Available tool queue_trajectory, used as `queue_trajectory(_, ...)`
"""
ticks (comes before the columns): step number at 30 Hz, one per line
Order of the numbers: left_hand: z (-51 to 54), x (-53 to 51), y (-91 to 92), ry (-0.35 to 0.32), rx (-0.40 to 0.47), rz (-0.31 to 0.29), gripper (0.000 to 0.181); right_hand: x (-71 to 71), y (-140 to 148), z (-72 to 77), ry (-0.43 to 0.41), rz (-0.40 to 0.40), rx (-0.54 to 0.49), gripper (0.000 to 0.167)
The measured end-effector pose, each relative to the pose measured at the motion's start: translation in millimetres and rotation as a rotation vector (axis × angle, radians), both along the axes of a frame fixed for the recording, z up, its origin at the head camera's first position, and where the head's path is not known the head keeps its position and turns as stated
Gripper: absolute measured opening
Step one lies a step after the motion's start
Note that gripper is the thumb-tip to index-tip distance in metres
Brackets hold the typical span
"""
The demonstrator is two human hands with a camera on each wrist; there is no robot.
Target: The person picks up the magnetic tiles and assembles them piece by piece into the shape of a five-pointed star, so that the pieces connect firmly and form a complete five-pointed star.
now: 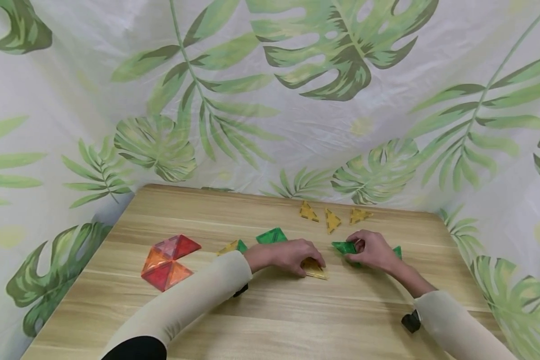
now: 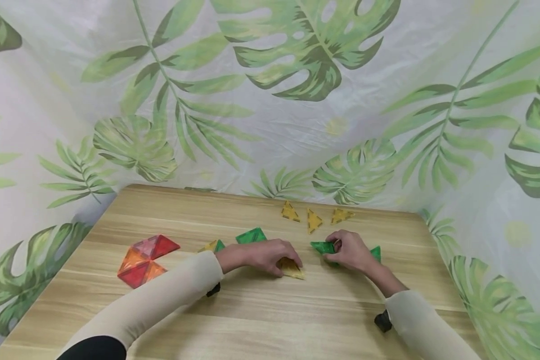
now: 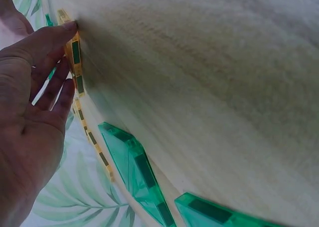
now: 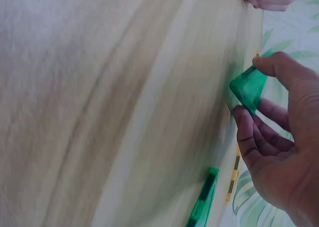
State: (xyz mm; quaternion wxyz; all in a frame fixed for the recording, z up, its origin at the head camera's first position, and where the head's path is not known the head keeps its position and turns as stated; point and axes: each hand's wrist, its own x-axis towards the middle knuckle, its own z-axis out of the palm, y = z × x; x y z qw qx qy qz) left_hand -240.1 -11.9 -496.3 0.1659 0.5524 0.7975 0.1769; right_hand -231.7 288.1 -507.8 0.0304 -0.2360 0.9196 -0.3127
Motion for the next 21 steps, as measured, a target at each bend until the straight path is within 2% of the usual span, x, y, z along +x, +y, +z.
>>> queue_trajectory(7,1.4,0.4,0.0,-0.008,-0.002,-0.016,0.046,1.2,-11,-3.7,0.054,-0.047,0.049,0.036)
queue_trajectory(13,3.0,4.0,-1.6,-0.016,0.003,0.002,0.046,4.4,-19,-4.7,0.07,-0.061,0.073,0.038)
queue_trajectory(21,-4.0,2.3,-3.5,-0.037,0.042,0.027,0.054,9.4,-26,-5.3,0.077,-0.095,0.086,0.042)
